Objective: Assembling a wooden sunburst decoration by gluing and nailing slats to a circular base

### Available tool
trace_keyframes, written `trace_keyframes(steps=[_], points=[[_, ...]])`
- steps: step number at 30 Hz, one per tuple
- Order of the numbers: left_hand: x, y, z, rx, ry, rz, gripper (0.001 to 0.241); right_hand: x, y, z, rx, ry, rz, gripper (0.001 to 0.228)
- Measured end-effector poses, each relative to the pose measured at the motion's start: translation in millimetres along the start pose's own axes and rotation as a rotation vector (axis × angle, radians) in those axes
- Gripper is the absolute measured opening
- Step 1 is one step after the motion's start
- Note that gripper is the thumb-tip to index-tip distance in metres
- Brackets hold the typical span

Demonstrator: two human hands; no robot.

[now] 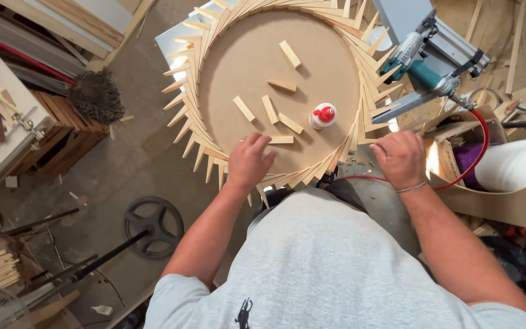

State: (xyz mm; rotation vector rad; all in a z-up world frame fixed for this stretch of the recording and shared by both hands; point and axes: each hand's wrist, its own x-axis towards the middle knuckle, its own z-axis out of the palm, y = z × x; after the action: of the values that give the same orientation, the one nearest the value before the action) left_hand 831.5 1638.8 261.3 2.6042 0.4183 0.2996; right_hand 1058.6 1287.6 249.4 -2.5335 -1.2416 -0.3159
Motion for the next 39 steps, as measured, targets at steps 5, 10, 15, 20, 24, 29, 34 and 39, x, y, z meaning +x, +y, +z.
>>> trace_keyframes(steps=[5,10,15,20,24,29,34,39], points=[[19,11,17,0.116,0.092,0.182,0.036,-6,-57,-19,0.253,-0.050,0.141,0.022],[32,27,23,0.122,0.220,0.245,0.013,-19,-106,-42,0.459,-0.233,0.261,0.026],[20,52,17,-1.315,-0.323,-0.569,0.025,-33,-117,-42,0.876,-0.473,0.693,0.011],[11,78,9,-1.579,-0.473,-0.653,0.029,-2,-141,-55,1.284,-0.471,0.697,0.040],[0,72,49,-1.506,-0.559,-0.434,0.034,-25,-150,-9,1.518,-0.394,0.901,0.026],[-7,95,22,-1.220,-0.596,-0.288,0.033,-57,-135,13,1.501,-0.280,0.916,0.017],[-3,106,25,-0.469,-0.456,0.275,0.034,-71,-139,7,1.783,-0.210,1.188,0.024],[12,112,38,-0.306,-0.309,0.545,0.032,-81,-118,30,1.786,-0.093,1.206,0.018]])
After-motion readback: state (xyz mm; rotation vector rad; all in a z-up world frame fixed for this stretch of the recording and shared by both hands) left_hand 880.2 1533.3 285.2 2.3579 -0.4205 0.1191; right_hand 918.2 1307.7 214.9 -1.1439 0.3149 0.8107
